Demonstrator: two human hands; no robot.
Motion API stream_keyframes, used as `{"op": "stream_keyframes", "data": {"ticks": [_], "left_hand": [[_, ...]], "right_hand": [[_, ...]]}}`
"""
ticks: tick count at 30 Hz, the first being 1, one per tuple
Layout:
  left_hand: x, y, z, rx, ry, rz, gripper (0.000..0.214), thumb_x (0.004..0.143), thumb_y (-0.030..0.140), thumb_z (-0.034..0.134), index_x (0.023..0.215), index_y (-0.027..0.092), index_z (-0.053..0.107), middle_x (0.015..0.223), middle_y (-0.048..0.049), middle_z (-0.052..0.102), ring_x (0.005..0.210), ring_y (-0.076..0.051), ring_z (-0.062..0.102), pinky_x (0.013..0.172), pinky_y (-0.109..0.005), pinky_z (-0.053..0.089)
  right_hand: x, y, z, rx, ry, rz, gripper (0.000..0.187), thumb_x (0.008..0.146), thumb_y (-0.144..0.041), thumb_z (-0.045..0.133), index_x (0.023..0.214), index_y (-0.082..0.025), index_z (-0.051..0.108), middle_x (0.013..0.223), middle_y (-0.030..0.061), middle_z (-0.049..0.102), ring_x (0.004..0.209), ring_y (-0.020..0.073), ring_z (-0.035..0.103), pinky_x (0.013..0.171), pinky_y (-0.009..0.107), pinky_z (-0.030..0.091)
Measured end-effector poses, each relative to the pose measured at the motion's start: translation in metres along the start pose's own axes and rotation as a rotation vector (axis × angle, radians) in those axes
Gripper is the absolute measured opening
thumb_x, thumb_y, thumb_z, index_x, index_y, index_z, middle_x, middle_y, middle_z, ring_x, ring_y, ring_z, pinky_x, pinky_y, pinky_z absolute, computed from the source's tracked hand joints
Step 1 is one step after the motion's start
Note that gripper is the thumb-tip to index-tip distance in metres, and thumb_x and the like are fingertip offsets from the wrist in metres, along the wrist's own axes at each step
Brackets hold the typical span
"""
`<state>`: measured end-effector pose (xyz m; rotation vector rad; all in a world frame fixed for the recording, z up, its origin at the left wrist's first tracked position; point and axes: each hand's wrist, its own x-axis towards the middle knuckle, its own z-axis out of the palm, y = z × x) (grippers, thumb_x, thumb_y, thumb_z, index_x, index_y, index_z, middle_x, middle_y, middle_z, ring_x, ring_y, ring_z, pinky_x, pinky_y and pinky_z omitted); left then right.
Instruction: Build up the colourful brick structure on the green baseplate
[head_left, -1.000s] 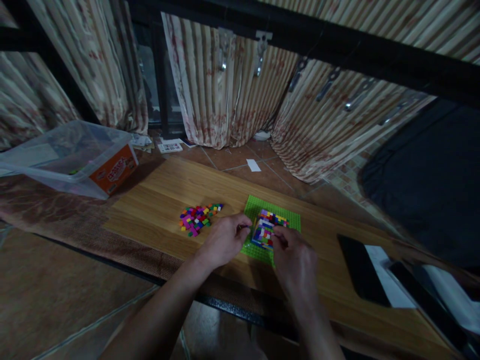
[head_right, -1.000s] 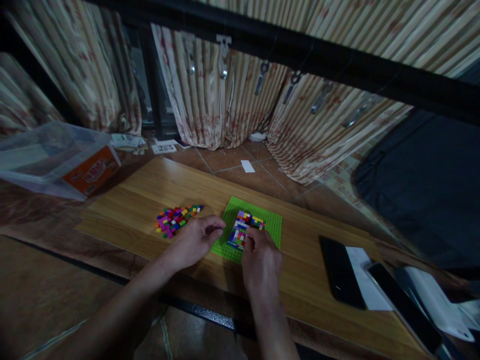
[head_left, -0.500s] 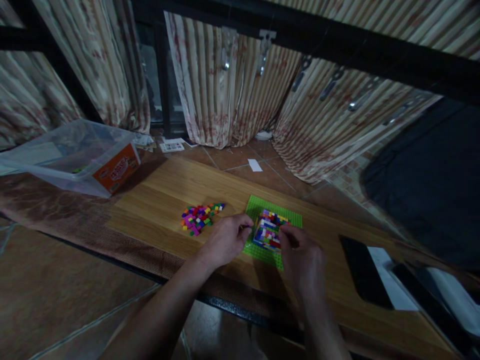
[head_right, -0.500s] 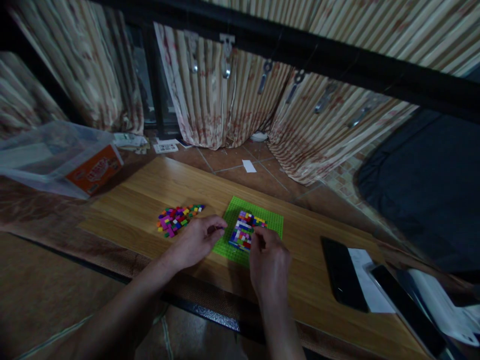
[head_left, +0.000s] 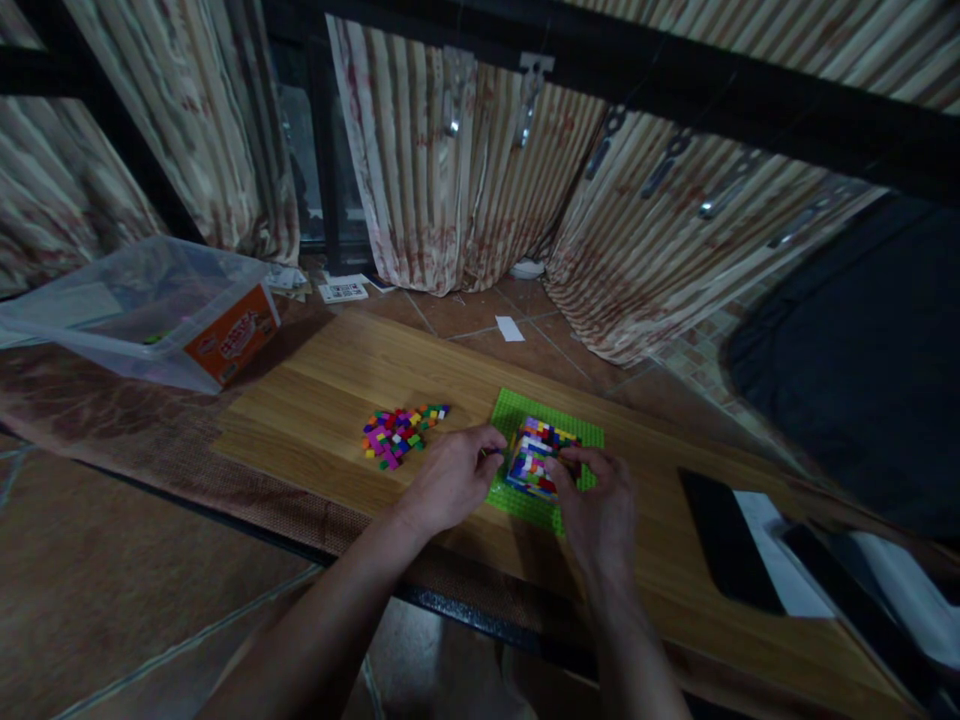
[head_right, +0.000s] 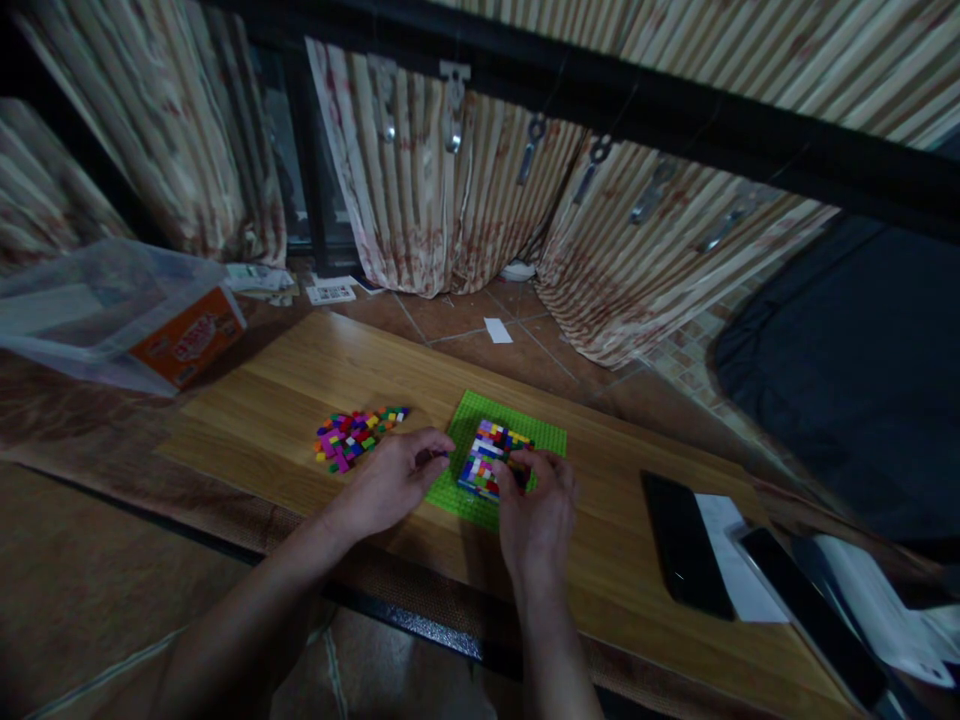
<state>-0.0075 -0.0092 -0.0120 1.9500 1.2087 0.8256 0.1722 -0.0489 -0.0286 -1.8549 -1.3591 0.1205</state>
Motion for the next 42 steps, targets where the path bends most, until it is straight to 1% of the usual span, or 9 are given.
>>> {"op": "stream_keyframes", "data": {"ticks": [7, 13, 17, 21, 23, 25, 30, 36, 42], "left_hand": [[-0.001, 0.002, 0.005, -0.095, -0.012, -0.027, 0.016, 0.081, 0.015, 0.053, 0.092, 0.018, 0.064, 0.081, -0.0017, 0.069, 0.074, -0.015, 0.063, 0.068, -0.026, 0.046], [-0.001, 0.001, 0.009, -0.187, -0.027, -0.043, 0.008, 0.081, 0.019, 0.055, 0.087, 0.017, 0.061, 0.078, -0.0014, 0.066, 0.072, -0.014, 0.062, 0.065, -0.025, 0.046], [0.0, 0.001, 0.007, -0.218, -0.039, -0.019, 0.01, 0.083, 0.023, 0.056, 0.083, 0.017, 0.064, 0.073, -0.0004, 0.066, 0.068, -0.013, 0.061, 0.062, -0.024, 0.045], [0.001, 0.002, 0.005, -0.237, -0.037, 0.01, 0.014, 0.084, 0.024, 0.056, 0.084, 0.019, 0.069, 0.078, -0.001, 0.069, 0.07, -0.013, 0.062, 0.064, -0.024, 0.047], [0.001, 0.003, 0.006, -0.272, -0.032, 0.012, 0.014, 0.084, 0.023, 0.056, 0.086, 0.019, 0.07, 0.081, -0.001, 0.071, 0.072, -0.013, 0.063, 0.067, -0.024, 0.048], [0.001, 0.003, 0.007, -0.316, -0.039, 0.013, 0.014, 0.084, 0.021, 0.056, 0.089, 0.019, 0.069, 0.084, -0.0014, 0.071, 0.075, -0.014, 0.064, 0.069, -0.024, 0.049], [0.0, 0.004, 0.01, -0.478, -0.1, 0.041, 0.018, 0.085, 0.019, 0.054, 0.1, 0.017, 0.062, 0.087, -0.003, 0.07, 0.082, -0.014, 0.064, 0.075, -0.025, 0.05], [-0.001, 0.006, 0.009, -0.592, -0.137, 0.013, 0.024, 0.084, 0.016, 0.053, 0.109, 0.018, 0.055, 0.082, -0.0008, 0.067, 0.076, -0.012, 0.062, 0.069, -0.023, 0.048], [0.002, 0.009, 0.009, -0.795, -0.12, -0.069, 0.025, 0.08, 0.019, 0.061, 0.104, 0.016, 0.055, 0.077, -0.0002, 0.067, 0.07, -0.012, 0.062, 0.069, -0.024, 0.048]], "right_hand": [[0.002, 0.001, 0.003, 0.131, -0.01, 0.084, 0.024, 0.07, -0.04, 0.068, 0.079, -0.018, 0.069, 0.094, 0.0063, 0.056, 0.083, 0.0203, 0.056, 0.082, 0.037, 0.044], [0.001, 0.002, 0.004, 0.181, -0.007, 0.114, 0.027, 0.069, -0.042, 0.07, 0.079, -0.018, 0.07, 0.096, 0.0066, 0.057, 0.082, 0.0198, 0.057, 0.08, 0.037, 0.045], [0.001, 0.007, -0.002, 0.226, 0.031, 0.133, 0.031, 0.078, -0.046, 0.06, 0.081, -0.016, 0.07, 0.088, 0.0076, 0.063, 0.08, 0.021, 0.059, 0.075, 0.036, 0.046], [0.001, 0.003, -0.009, 0.318, 0.084, 0.052, 0.03, 0.083, -0.044, 0.057, 0.083, -0.017, 0.069, 0.088, 0.0079, 0.067, 0.083, 0.0214, 0.061, 0.077, 0.036, 0.047], [-0.002, -0.003, -0.01, 0.41, 0.032, 0.016, 0.027, 0.083, -0.042, 0.058, 0.087, -0.018, 0.069, 0.091, 0.0074, 0.068, 0.085, 0.0209, 0.062, 0.078, 0.036, 0.048], [-0.005, -0.01, -0.01, 0.469, -0.068, -0.015, 0.024, 0.084, -0.039, 0.058, 0.092, -0.019, 0.07, 0.095, 0.0067, 0.069, 0.089, 0.0207, 0.063, 0.081, 0.036, 0.048], [-0.009, -0.025, -0.01, 0.467, -0.277, -0.114, 0.021, 0.089, -0.033, 0.054, 0.1, -0.025, 0.07, 0.105, 0.0045, 0.069, 0.099, 0.0193, 0.063, 0.088, 0.035, 0.047], [-0.007, -0.025, -0.009, 0.466, -0.368, -0.175, 0.024, 0.091, -0.034, 0.051, 0.102, -0.028, 0.071, 0.108, 0.0045, 0.068, 0.103, 0.0197, 0.062, 0.089, 0.037, 0.048], [-0.007, -0.026, -0.01, 0.549, -0.355, -0.111, 0.016, 0.084, -0.032, 0.06, 0.093, -0.027, 0.073, 0.101, 0.0043, 0.068, 0.098, 0.0204, 0.062, 0.084, 0.036, 0.05]]}}
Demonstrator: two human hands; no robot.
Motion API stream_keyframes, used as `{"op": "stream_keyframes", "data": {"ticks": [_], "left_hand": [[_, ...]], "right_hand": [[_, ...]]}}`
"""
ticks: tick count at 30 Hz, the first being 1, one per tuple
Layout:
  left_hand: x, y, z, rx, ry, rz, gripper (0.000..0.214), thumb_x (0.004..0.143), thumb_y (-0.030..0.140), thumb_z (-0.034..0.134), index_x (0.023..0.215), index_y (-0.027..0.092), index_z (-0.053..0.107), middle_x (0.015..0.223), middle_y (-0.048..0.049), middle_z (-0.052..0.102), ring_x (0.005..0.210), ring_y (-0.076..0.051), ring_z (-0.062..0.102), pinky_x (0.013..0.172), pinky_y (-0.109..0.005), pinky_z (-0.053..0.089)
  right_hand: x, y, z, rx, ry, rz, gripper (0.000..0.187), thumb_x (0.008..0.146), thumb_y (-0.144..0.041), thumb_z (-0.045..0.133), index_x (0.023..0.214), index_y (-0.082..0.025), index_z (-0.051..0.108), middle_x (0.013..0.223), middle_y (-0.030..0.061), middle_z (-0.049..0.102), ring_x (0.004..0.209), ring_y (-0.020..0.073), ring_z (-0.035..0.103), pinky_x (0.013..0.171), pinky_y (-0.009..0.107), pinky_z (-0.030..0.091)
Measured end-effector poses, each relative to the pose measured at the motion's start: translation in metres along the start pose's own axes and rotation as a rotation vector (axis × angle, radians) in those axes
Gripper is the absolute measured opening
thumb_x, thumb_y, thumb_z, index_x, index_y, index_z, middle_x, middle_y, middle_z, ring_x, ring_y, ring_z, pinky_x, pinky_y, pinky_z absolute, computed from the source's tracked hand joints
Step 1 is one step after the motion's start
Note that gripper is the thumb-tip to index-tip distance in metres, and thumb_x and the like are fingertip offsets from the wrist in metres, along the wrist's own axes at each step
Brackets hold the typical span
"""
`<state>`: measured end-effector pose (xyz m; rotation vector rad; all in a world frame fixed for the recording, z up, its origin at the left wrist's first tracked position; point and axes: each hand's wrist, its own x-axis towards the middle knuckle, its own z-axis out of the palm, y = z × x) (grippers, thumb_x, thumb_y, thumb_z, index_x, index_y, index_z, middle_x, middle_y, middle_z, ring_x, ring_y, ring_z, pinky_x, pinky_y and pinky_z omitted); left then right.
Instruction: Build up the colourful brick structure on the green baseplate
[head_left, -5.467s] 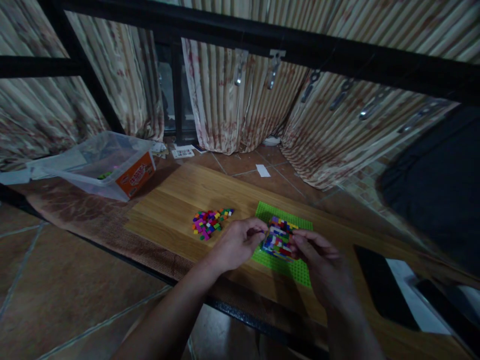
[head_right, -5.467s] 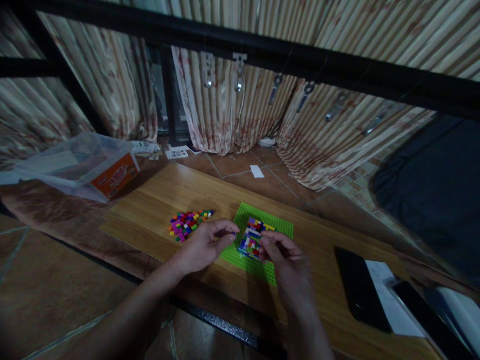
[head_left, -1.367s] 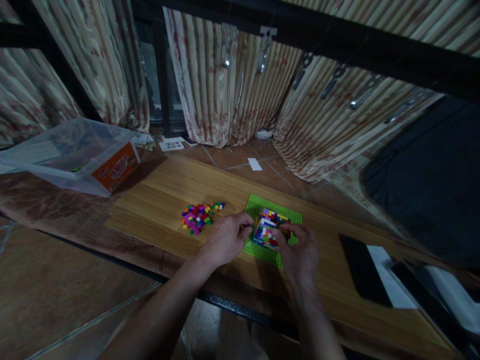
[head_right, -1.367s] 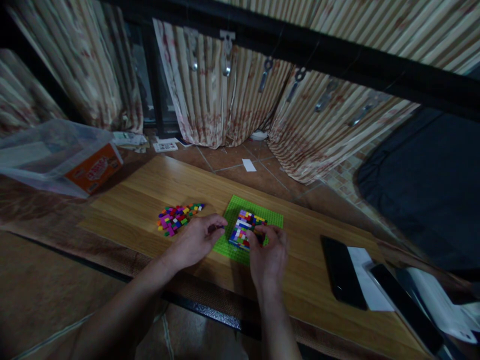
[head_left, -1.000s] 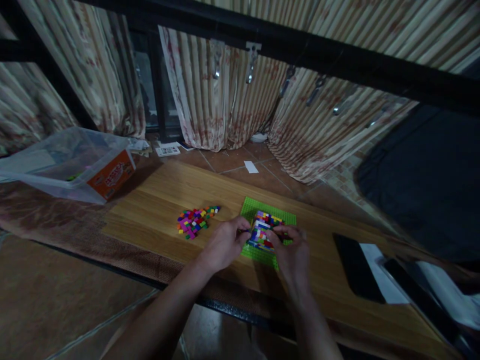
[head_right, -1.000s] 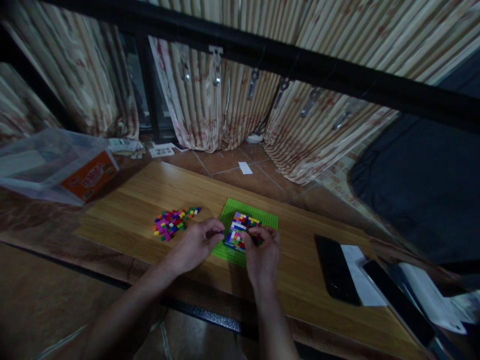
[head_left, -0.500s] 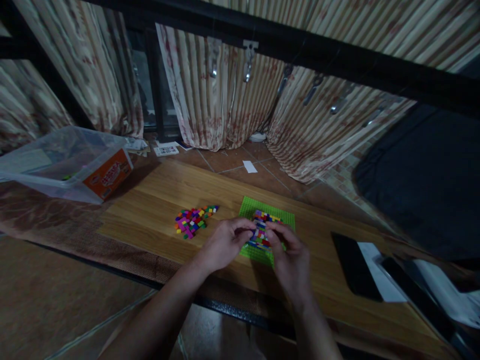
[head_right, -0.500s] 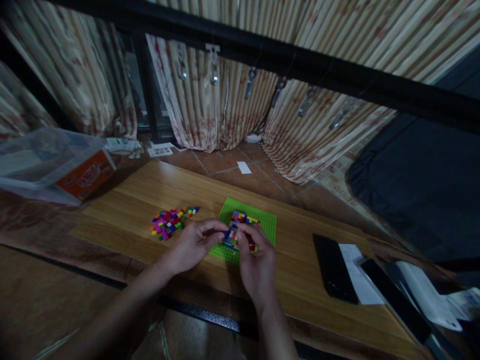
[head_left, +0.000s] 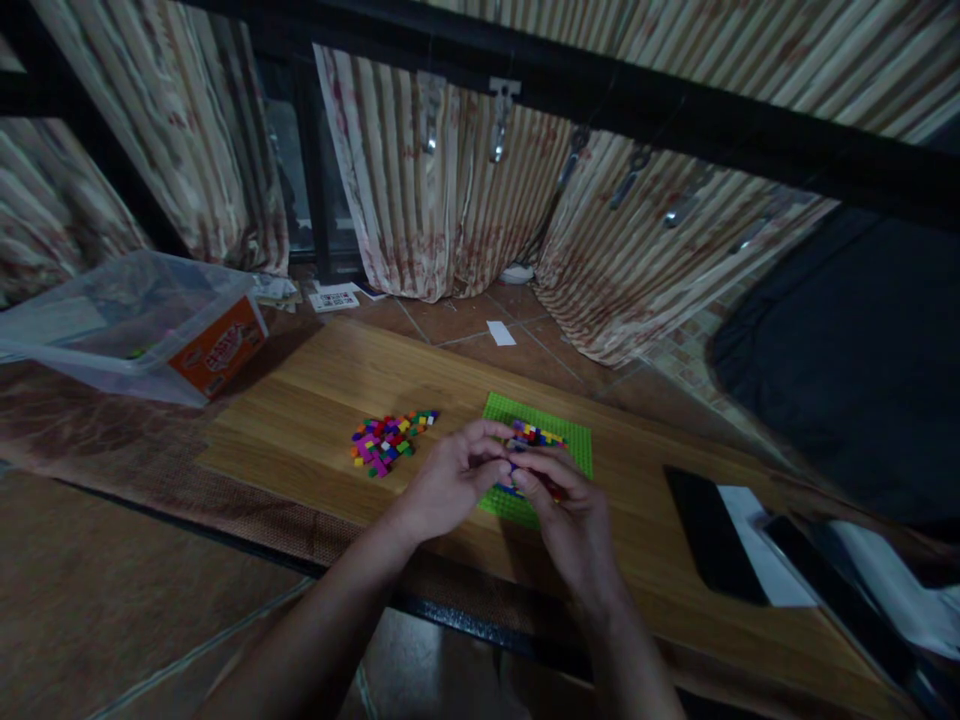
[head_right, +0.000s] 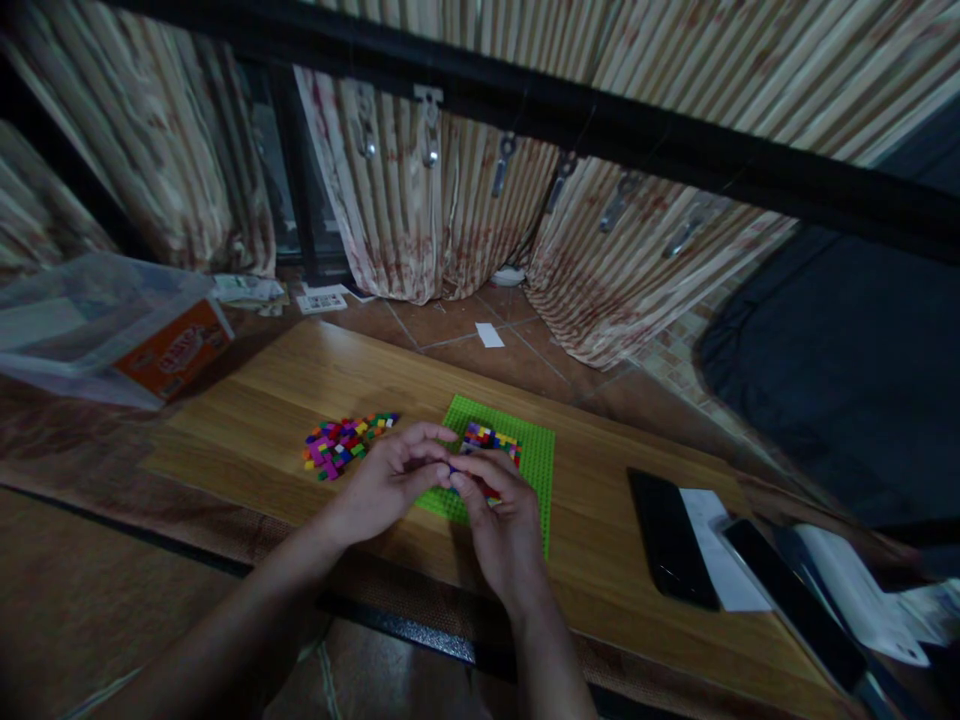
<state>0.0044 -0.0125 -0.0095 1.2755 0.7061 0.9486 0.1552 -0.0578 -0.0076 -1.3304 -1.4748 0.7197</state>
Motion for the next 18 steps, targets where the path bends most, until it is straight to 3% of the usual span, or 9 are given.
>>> {"op": "stream_keyframes", "data": {"ticks": [5, 10, 15, 18], "left_hand": [[0.002, -0.001, 0.001, -0.186, -0.012, -0.056, 0.027, 0.076, 0.02, 0.068, 0.1, 0.015, 0.057, 0.077, -0.0002, 0.068, 0.067, -0.009, 0.062, 0.067, -0.023, 0.048], [0.003, -0.003, 0.004, -0.196, -0.021, -0.097, 0.03, 0.074, 0.024, 0.069, 0.1, 0.015, 0.056, 0.075, 0.0004, 0.066, 0.064, -0.009, 0.06, 0.067, -0.024, 0.049], [0.006, -0.011, -0.004, 0.094, 0.132, -0.046, 0.017, 0.08, 0.027, 0.061, 0.093, 0.016, 0.06, 0.075, -0.0002, 0.062, 0.067, -0.011, 0.058, 0.065, -0.024, 0.048], [0.007, -0.016, -0.011, 0.328, 0.196, -0.047, 0.013, 0.08, 0.025, 0.058, 0.088, 0.015, 0.062, 0.074, -0.0009, 0.062, 0.069, -0.013, 0.058, 0.064, -0.025, 0.046]], "right_hand": [[-0.001, -0.004, -0.001, 0.044, 0.0, 0.003, 0.012, 0.082, -0.028, 0.064, 0.091, -0.026, 0.071, 0.098, 0.0028, 0.067, 0.094, 0.0186, 0.062, 0.082, 0.033, 0.049], [0.001, -0.002, -0.01, 0.023, -0.02, -0.026, 0.01, 0.081, -0.028, 0.065, 0.087, -0.026, 0.072, 0.095, 0.0023, 0.067, 0.091, 0.018, 0.062, 0.08, 0.033, 0.049], [0.002, 0.011, -0.03, -0.067, 0.104, 0.047, 0.007, 0.076, -0.028, 0.069, 0.081, -0.024, 0.073, 0.091, 0.0022, 0.066, 0.086, 0.0181, 0.062, 0.078, 0.033, 0.048], [0.001, 0.019, -0.036, -0.142, 0.083, 0.124, 0.01, 0.076, -0.03, 0.069, 0.081, -0.023, 0.074, 0.088, 0.0024, 0.066, 0.08, 0.0176, 0.062, 0.074, 0.033, 0.048]]}}
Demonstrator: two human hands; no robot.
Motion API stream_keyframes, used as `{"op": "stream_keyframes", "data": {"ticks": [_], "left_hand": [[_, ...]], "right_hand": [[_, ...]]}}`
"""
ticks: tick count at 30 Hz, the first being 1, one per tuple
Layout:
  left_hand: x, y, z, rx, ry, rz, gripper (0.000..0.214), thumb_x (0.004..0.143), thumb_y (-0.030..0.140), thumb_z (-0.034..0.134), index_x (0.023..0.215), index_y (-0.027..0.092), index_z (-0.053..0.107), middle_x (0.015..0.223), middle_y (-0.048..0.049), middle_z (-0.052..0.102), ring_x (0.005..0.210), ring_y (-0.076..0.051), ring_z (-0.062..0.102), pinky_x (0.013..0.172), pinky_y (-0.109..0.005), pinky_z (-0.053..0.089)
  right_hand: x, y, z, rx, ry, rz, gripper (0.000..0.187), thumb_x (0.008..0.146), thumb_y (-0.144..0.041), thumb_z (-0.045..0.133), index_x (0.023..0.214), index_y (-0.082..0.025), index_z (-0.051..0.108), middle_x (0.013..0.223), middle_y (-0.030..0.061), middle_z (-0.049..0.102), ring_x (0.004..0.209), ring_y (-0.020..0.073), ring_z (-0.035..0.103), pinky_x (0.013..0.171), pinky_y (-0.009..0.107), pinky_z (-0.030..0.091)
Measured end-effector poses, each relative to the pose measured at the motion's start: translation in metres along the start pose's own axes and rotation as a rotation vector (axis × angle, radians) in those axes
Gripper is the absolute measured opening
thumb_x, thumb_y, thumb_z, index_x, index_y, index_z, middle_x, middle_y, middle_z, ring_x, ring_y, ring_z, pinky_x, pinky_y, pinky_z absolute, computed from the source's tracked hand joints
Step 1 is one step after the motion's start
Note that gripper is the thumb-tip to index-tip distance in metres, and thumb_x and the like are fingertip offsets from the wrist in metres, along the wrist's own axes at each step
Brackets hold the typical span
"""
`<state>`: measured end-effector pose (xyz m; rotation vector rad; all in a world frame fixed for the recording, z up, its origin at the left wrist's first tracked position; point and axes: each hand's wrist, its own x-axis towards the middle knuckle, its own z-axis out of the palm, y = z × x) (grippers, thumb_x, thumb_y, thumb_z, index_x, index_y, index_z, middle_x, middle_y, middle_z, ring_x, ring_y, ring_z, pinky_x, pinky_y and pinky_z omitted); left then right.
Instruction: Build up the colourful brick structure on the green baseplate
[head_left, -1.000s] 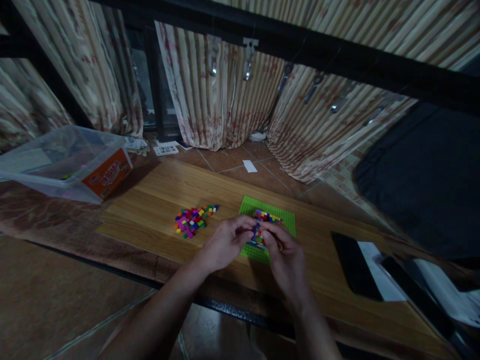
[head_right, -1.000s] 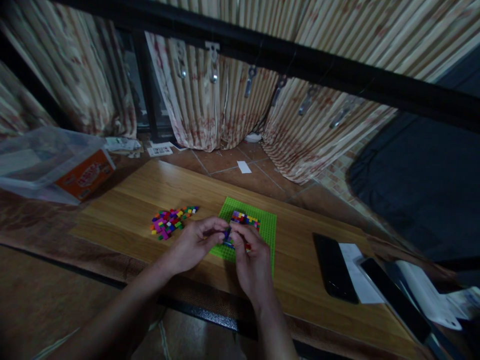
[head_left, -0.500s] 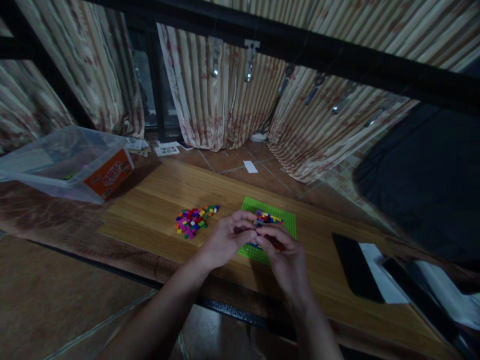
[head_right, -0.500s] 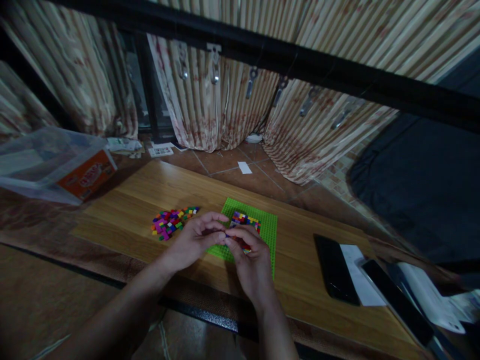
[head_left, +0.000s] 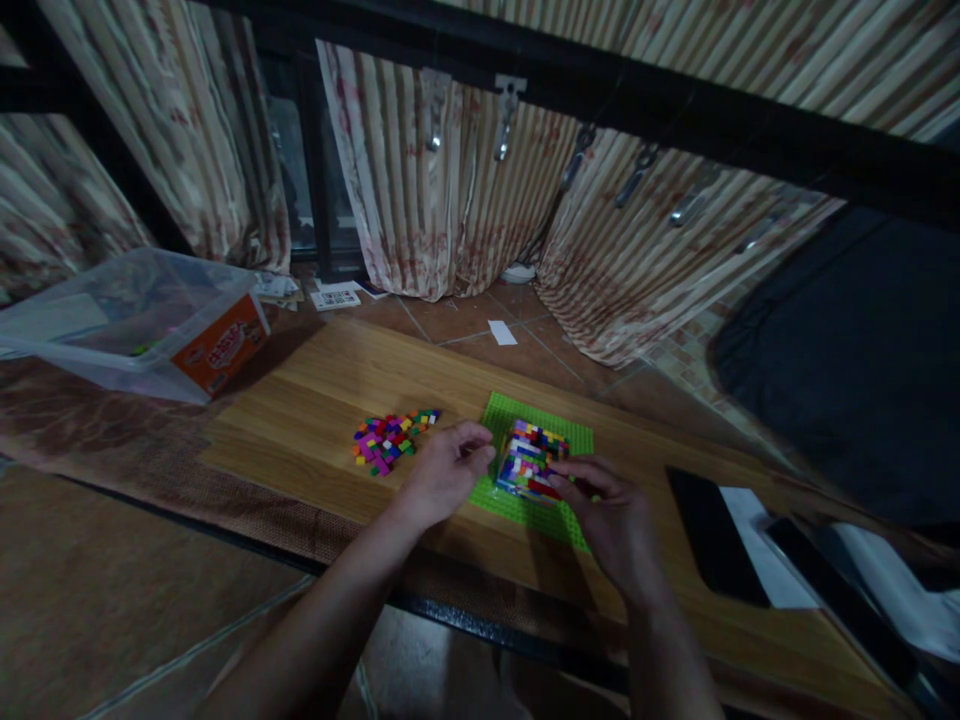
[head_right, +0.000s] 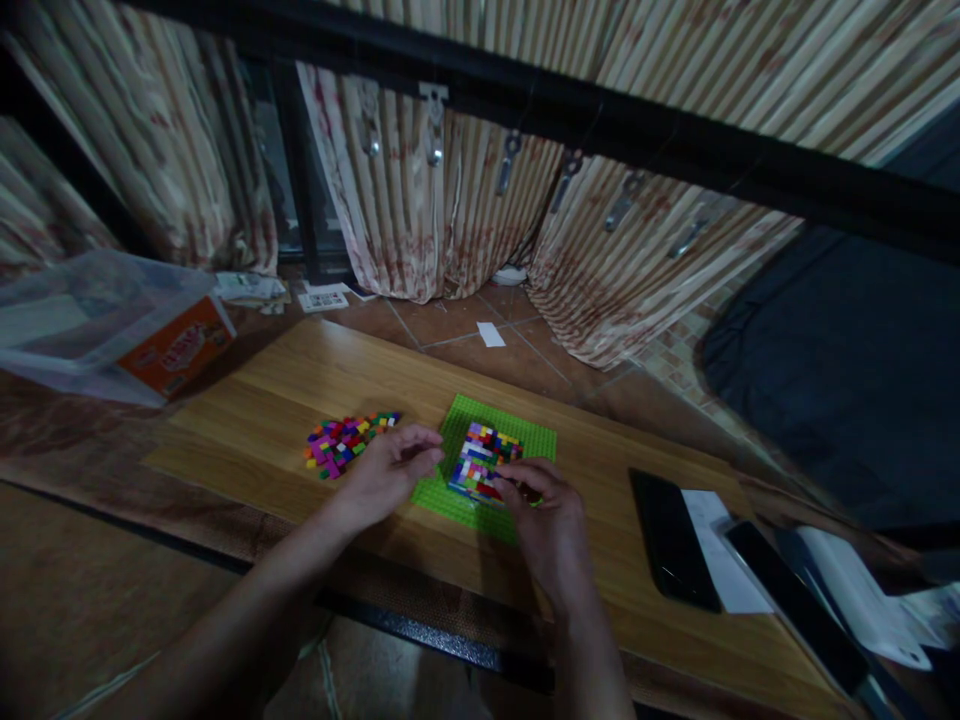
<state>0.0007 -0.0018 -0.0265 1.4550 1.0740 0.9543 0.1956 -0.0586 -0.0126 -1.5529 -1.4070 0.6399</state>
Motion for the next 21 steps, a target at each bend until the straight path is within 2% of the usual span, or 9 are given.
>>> {"op": "stream_keyframes", "data": {"ticks": [5, 9, 14, 21], "left_hand": [[-0.002, 0.001, 0.002, 0.149, -0.012, -0.012, 0.013, 0.08, 0.024, 0.056, 0.086, 0.016, 0.064, 0.08, -0.002, 0.065, 0.073, -0.015, 0.059, 0.064, -0.025, 0.046], [-0.004, 0.003, 0.005, 0.169, -0.056, -0.002, 0.012, 0.079, 0.024, 0.057, 0.085, 0.017, 0.065, 0.083, -0.0016, 0.067, 0.073, -0.014, 0.059, 0.064, -0.025, 0.045], [-0.004, 0.001, 0.004, 0.163, -0.054, 0.004, 0.013, 0.079, 0.023, 0.056, 0.086, 0.017, 0.065, 0.083, -0.002, 0.067, 0.073, -0.015, 0.06, 0.065, -0.025, 0.045], [-0.005, 0.004, 0.004, 0.192, -0.072, 0.01, 0.012, 0.08, 0.022, 0.055, 0.085, 0.017, 0.065, 0.08, -0.0011, 0.067, 0.071, -0.014, 0.058, 0.064, -0.024, 0.044]], "right_hand": [[0.0, 0.007, 0.006, -0.088, -0.007, -0.046, 0.01, 0.076, -0.031, 0.069, 0.08, -0.025, 0.075, 0.089, 0.0029, 0.066, 0.085, 0.0192, 0.062, 0.078, 0.034, 0.047], [-0.001, 0.009, 0.013, -0.129, 0.049, -0.081, 0.008, 0.073, -0.033, 0.071, 0.077, -0.027, 0.075, 0.088, 0.0026, 0.065, 0.085, 0.0198, 0.061, 0.078, 0.035, 0.046], [-0.002, 0.01, 0.019, -0.133, 0.093, -0.078, 0.007, 0.072, -0.032, 0.071, 0.075, -0.027, 0.075, 0.09, 0.003, 0.063, 0.088, 0.0209, 0.06, 0.079, 0.036, 0.045], [0.0, 0.012, 0.02, -0.108, 0.107, -0.066, 0.012, 0.07, -0.035, 0.071, 0.071, -0.023, 0.069, 0.083, 0.0017, 0.059, 0.076, 0.0182, 0.057, 0.072, 0.034, 0.044]]}}
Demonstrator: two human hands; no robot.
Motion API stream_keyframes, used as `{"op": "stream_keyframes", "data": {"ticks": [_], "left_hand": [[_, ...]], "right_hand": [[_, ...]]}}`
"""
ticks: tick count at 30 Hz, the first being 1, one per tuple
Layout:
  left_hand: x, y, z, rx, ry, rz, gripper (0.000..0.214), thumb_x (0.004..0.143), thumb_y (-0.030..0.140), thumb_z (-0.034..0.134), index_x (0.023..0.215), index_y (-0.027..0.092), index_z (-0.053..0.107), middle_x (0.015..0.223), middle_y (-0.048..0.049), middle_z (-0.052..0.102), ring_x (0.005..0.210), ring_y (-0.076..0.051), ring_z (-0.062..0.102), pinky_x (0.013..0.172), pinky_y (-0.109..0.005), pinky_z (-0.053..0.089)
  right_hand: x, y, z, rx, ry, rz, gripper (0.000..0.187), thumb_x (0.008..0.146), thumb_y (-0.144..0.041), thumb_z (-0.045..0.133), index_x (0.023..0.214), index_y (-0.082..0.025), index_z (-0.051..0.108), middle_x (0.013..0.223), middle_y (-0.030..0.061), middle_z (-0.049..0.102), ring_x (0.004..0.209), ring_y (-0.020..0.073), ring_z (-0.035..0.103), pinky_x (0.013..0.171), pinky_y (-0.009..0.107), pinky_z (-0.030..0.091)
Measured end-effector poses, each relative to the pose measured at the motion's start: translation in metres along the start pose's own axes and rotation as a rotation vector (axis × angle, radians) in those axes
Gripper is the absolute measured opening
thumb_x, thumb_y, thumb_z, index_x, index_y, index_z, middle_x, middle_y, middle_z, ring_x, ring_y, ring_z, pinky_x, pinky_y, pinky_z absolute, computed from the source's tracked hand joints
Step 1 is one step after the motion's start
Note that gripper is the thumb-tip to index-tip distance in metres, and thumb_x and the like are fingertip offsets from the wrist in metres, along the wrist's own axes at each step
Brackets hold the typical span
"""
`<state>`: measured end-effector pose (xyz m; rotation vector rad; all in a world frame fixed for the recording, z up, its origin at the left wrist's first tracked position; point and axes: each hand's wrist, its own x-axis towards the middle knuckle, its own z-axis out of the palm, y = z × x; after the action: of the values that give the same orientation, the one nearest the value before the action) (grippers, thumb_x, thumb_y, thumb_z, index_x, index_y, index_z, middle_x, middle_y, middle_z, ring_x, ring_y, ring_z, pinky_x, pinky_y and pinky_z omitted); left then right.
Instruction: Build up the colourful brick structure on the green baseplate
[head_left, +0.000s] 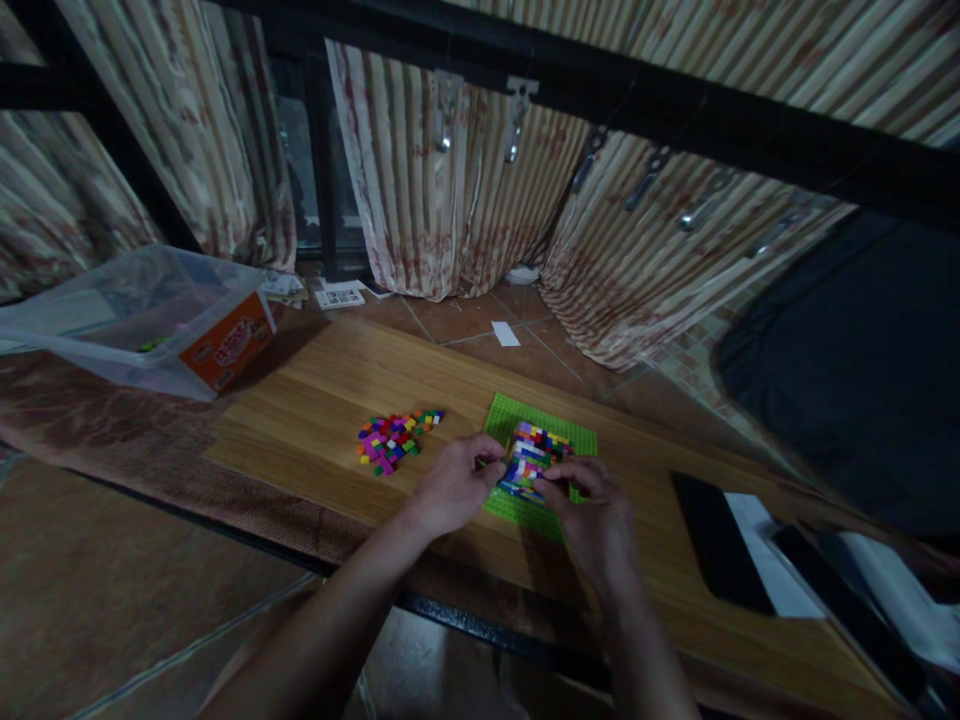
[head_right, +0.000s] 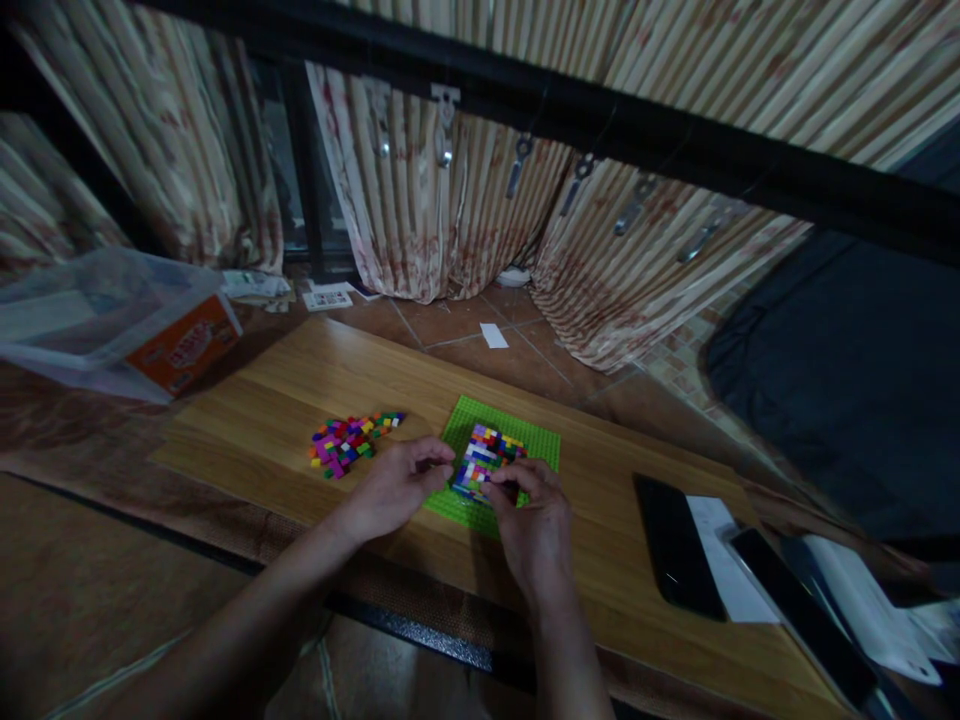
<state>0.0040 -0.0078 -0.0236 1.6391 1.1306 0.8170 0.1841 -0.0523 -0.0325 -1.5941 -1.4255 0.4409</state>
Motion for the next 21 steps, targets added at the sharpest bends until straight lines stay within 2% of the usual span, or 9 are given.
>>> {"op": "stream_keyframes", "data": {"ticks": [4, 17, 21], "left_hand": [[-0.001, 0.003, -0.001, 0.004, 0.005, -0.015, 0.013, 0.08, 0.021, 0.054, 0.085, 0.017, 0.065, 0.081, -0.002, 0.068, 0.073, -0.015, 0.06, 0.067, -0.025, 0.045], [-0.001, 0.005, 0.003, 0.008, -0.007, -0.039, 0.013, 0.081, 0.018, 0.052, 0.084, 0.017, 0.064, 0.081, -0.0017, 0.066, 0.074, -0.014, 0.059, 0.067, -0.024, 0.043], [-0.002, 0.007, 0.003, -0.004, -0.005, -0.033, 0.014, 0.081, 0.018, 0.052, 0.084, 0.017, 0.065, 0.08, -0.0016, 0.066, 0.074, -0.014, 0.059, 0.067, -0.025, 0.043]], "right_hand": [[-0.001, -0.002, -0.001, -0.031, -0.01, -0.022, 0.014, 0.073, -0.035, 0.069, 0.067, -0.023, 0.069, 0.081, 0.0017, 0.059, 0.077, 0.0184, 0.058, 0.073, 0.033, 0.044], [0.0, -0.004, -0.011, -0.168, -0.114, -0.11, 0.025, 0.084, -0.043, 0.058, 0.075, -0.022, 0.069, 0.088, 0.0053, 0.062, 0.082, 0.0207, 0.06, 0.077, 0.035, 0.046], [0.001, -0.005, -0.012, -0.19, -0.046, -0.071, 0.03, 0.086, -0.046, 0.054, 0.078, -0.02, 0.065, 0.086, 0.0063, 0.063, 0.079, 0.021, 0.059, 0.074, 0.035, 0.046]]}}
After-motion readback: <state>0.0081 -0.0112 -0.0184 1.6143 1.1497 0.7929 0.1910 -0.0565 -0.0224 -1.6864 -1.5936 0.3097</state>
